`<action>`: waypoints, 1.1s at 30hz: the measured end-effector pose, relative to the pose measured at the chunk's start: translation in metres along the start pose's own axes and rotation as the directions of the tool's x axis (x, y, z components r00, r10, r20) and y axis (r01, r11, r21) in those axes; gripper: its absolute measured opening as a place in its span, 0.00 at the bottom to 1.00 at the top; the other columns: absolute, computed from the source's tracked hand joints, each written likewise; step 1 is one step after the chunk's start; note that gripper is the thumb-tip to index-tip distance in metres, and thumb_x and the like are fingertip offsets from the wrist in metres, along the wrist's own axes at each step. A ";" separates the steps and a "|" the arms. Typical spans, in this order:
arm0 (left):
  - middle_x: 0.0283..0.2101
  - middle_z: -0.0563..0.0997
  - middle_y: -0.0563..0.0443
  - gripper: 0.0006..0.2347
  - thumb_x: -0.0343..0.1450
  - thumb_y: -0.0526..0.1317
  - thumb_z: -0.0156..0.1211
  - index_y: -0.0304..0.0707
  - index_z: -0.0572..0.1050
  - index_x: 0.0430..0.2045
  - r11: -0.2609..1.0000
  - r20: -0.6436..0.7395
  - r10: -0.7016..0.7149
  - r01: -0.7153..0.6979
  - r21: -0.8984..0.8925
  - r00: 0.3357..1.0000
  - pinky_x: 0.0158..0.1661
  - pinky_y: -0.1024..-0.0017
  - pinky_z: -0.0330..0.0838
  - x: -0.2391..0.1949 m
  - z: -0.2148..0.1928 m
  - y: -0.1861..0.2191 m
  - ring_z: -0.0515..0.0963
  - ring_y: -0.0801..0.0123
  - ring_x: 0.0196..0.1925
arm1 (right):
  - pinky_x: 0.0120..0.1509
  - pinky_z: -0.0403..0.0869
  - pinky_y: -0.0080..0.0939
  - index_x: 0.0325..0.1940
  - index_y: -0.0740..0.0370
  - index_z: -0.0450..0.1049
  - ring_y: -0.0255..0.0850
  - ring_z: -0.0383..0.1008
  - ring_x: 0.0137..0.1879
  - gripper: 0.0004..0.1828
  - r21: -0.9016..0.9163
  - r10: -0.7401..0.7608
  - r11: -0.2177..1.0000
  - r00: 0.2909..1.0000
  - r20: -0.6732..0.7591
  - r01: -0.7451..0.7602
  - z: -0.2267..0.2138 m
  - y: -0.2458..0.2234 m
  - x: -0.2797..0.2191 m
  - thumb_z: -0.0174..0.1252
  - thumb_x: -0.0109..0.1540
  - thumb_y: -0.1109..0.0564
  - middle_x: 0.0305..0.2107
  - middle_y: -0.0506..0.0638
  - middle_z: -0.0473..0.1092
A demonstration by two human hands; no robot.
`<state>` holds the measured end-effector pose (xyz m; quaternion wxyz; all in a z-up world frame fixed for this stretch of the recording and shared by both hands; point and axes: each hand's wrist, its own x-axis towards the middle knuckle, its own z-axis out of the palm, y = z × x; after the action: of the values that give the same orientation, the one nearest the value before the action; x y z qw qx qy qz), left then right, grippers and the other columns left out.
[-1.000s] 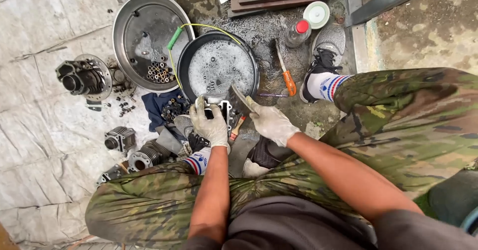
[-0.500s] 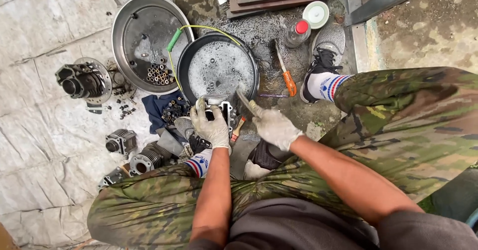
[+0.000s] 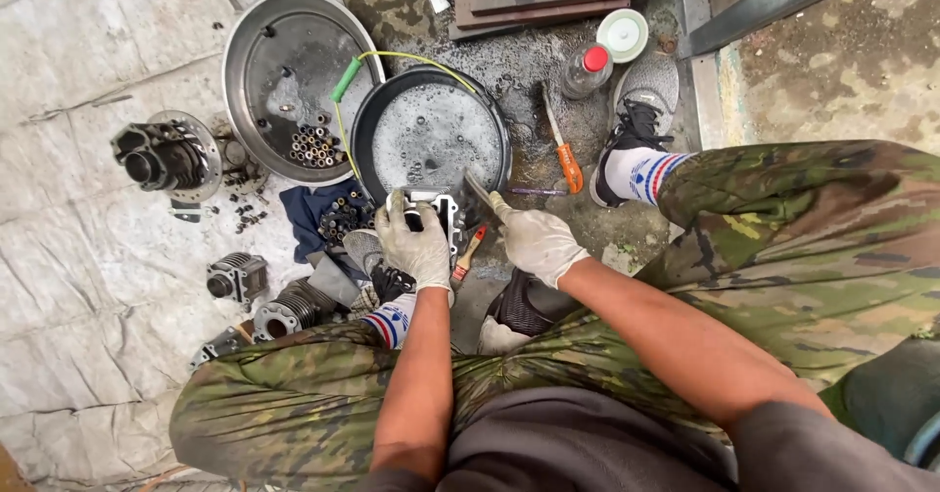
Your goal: The person scrubs a metal engine cylinder with a brush and soapy water. They rotate the part to clean different sides and dip the brush into a bucket of soapy water repeatedly.
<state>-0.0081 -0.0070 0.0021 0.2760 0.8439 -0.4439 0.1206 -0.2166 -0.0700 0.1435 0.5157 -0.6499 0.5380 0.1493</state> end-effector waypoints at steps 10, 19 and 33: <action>0.68 0.61 0.30 0.50 0.51 0.61 0.80 0.48 0.60 0.70 0.947 0.801 -0.309 0.243 0.209 0.514 0.58 0.39 0.69 0.080 -0.074 0.073 0.67 0.31 0.66 | 0.33 0.81 0.38 0.82 0.45 0.46 0.42 0.80 0.35 0.35 0.042 0.072 0.996 0.997 0.007 -0.073 -0.116 -0.070 -0.080 0.42 0.70 0.60 0.51 0.58 0.75; 0.68 0.59 0.30 0.50 0.57 0.56 0.80 0.31 0.53 0.68 0.864 0.845 -0.497 0.194 0.464 0.196 0.63 0.54 0.70 0.126 -0.053 0.116 0.67 0.43 0.67 | 0.36 0.72 0.67 0.80 0.36 0.49 0.68 0.74 0.30 0.35 -0.197 -0.344 0.938 0.827 -0.444 0.284 -0.139 -0.030 -0.118 0.48 0.69 0.48 0.33 0.54 0.75; 0.56 0.75 0.41 0.56 0.51 0.43 0.78 0.39 0.45 0.75 0.945 0.924 -0.327 0.068 0.320 0.199 0.56 0.65 0.73 0.124 0.000 0.087 0.75 0.55 0.59 | 0.39 0.74 0.71 0.79 0.32 0.51 0.71 0.75 0.35 0.37 -0.051 -0.204 0.978 0.878 -0.432 0.202 -0.149 -0.008 -0.129 0.50 0.65 0.46 0.44 0.55 0.75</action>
<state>-0.0078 -0.1310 0.0885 -0.1359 0.8082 -0.3904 -0.4195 -0.3119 -0.1244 0.3071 0.3937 -0.7207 0.5680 -0.0533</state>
